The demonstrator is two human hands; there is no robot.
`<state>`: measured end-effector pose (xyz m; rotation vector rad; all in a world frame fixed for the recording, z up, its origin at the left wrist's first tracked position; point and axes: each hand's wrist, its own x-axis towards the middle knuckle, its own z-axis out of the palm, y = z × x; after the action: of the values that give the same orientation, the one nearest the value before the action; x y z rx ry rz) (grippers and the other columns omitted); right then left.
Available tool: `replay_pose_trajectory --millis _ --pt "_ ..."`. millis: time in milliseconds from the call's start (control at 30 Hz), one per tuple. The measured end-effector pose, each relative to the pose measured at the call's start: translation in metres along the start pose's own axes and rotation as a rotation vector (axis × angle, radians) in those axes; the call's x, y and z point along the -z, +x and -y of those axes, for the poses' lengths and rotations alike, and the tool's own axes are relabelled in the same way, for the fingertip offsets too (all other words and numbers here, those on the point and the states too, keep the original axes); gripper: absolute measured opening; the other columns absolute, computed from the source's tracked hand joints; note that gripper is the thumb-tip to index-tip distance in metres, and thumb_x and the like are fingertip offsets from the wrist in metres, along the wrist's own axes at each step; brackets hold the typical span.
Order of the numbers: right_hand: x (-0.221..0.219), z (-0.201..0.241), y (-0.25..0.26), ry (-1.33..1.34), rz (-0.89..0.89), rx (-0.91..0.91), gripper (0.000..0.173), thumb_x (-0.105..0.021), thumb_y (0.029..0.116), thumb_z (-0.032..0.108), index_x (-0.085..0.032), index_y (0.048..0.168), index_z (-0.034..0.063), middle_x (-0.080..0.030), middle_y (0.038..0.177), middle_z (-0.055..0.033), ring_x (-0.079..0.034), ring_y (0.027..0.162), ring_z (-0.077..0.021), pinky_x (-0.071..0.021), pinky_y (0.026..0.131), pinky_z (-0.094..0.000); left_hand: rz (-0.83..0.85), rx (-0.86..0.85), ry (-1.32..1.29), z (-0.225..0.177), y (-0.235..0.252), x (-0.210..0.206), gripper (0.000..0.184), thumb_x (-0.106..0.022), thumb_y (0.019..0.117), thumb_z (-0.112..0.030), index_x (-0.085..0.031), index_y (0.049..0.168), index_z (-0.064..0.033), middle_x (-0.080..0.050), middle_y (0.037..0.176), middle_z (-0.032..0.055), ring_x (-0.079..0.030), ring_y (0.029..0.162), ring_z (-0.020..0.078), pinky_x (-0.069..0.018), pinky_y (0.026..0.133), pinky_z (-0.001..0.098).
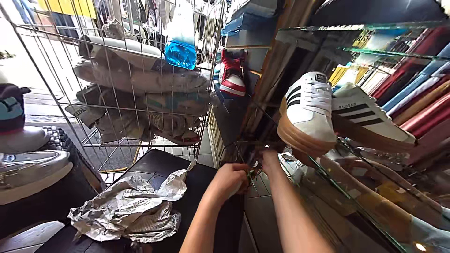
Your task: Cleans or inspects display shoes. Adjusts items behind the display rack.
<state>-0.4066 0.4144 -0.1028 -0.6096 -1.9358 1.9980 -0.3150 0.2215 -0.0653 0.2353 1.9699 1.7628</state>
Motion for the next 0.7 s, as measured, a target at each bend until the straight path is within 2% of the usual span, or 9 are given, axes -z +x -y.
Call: replay_pose_trajectory --millis 100,167,233,300,400,467,533,600,700 --pt "0.000 0.015 -0.007 -0.654 0.184 0.048 0.031 -0.044 0.1043 0.000 -0.065 0.127 -0.0001 -0.069 0.114 -0.0183 -0.069 0.092 -0.0224 -0.0561 0.084 -0.0397 -0.149 0.095 0.289 0.004 0.003 0.018 0.040 -0.050 0.1045 -0.014 -0.056 0.143 -0.0056 -0.070 0.103 0.0158 -0.067 0.086 0.0235 -0.0546 0.083 0.0416" --pt "0.001 0.023 -0.005 -1.000 0.249 0.257 0.040 -0.047 0.0976 -0.007 -0.073 0.124 0.0088 -0.066 0.131 -0.0192 -0.063 0.119 -0.0357 -0.0480 0.101 -0.0573 -0.206 0.128 0.389 0.003 0.001 0.022 0.032 -0.050 0.1049 -0.017 -0.065 0.131 -0.0058 -0.071 0.105 0.0155 -0.068 0.092 0.0259 -0.0533 0.088 0.0455" --pt "0.002 0.025 -0.002 -1.083 0.375 0.536 0.047 -0.057 0.0875 -0.017 -0.076 0.121 0.0108 -0.054 0.147 -0.0207 -0.052 0.134 -0.0428 -0.0409 0.109 -0.0624 -0.287 0.024 0.348 -0.002 -0.004 0.025 0.035 -0.049 0.1047 -0.014 -0.065 0.135 -0.0081 -0.071 0.107 0.0178 -0.068 0.095 0.0307 -0.0530 0.089 0.0508" --pt "-0.004 0.025 -0.009 -0.994 0.541 0.712 0.036 -0.068 0.0854 -0.012 -0.077 0.115 0.0066 -0.056 0.146 -0.0198 -0.049 0.137 -0.0404 -0.0380 0.114 -0.0579 -0.346 -0.166 0.147 -0.003 -0.006 0.027 0.032 -0.050 0.1039 -0.009 -0.068 0.130 -0.0072 -0.071 0.099 0.0151 -0.067 0.084 0.0265 -0.0538 0.078 0.0461" --pt "-0.020 0.016 -0.039 -0.877 0.563 0.870 0.019 -0.069 0.0962 0.008 -0.076 0.111 -0.0013 -0.072 0.120 -0.0197 -0.066 0.118 -0.0362 -0.0451 0.109 -0.0555 -0.307 -0.321 -0.185 -0.002 -0.009 0.026 0.023 -0.053 0.1039 -0.009 -0.069 0.120 -0.0033 -0.071 0.096 0.0101 -0.067 0.082 0.0193 -0.0562 0.077 0.0383" --pt "-0.025 0.005 -0.057 -0.841 0.415 0.884 0.026 -0.063 0.1009 0.011 -0.071 0.124 0.0007 -0.075 0.104 -0.0213 -0.073 0.097 -0.0388 -0.0548 0.090 -0.0599 -0.253 -0.369 -0.339 0.002 -0.008 0.026 0.027 -0.048 0.1065 -0.012 -0.065 0.124 -0.0012 -0.071 0.101 0.0109 -0.068 0.088 0.0201 -0.0576 0.081 0.0391" --pt "-0.023 -0.002 -0.067 -0.792 0.324 0.798 0.028 -0.055 0.1052 0.012 -0.069 0.129 0.0033 -0.074 0.098 -0.0223 -0.072 0.087 -0.0408 -0.0557 0.079 -0.0619 -0.179 -0.370 -0.496 0.003 -0.007 0.025 0.042 -0.034 0.1118 -0.028 -0.058 0.133 -0.0019 -0.071 0.112 0.0124 -0.070 0.098 0.0224 -0.0579 0.088 0.0413" --pt "-0.017 -0.005 -0.071 -0.729 0.288 0.668 0.032 -0.047 0.1093 0.019 -0.070 0.121 0.0006 -0.071 0.090 -0.0221 -0.069 0.082 -0.0397 -0.0524 0.076 -0.0609 -0.148 -0.351 -0.703 0.003 -0.003 0.020 0.054 -0.022 0.1129 -0.040 -0.048 0.142 -0.0028 -0.069 0.120 0.0164 -0.071 0.104 0.0265 -0.0586 0.092 0.0418" --pt "-0.009 0.005 -0.076 -0.674 0.216 0.506 0.038 -0.043 0.1110 0.024 -0.070 0.109 -0.0021 -0.070 0.085 -0.0190 -0.067 0.079 -0.0350 -0.0521 0.076 -0.0580 -0.250 -0.308 -0.868 0.001 0.014 0.012 0.043 -0.026 0.1135 -0.028 -0.046 0.139 -0.0003 -0.069 0.121 0.0205 -0.073 0.104 0.0281 -0.0596 0.091 0.0393"
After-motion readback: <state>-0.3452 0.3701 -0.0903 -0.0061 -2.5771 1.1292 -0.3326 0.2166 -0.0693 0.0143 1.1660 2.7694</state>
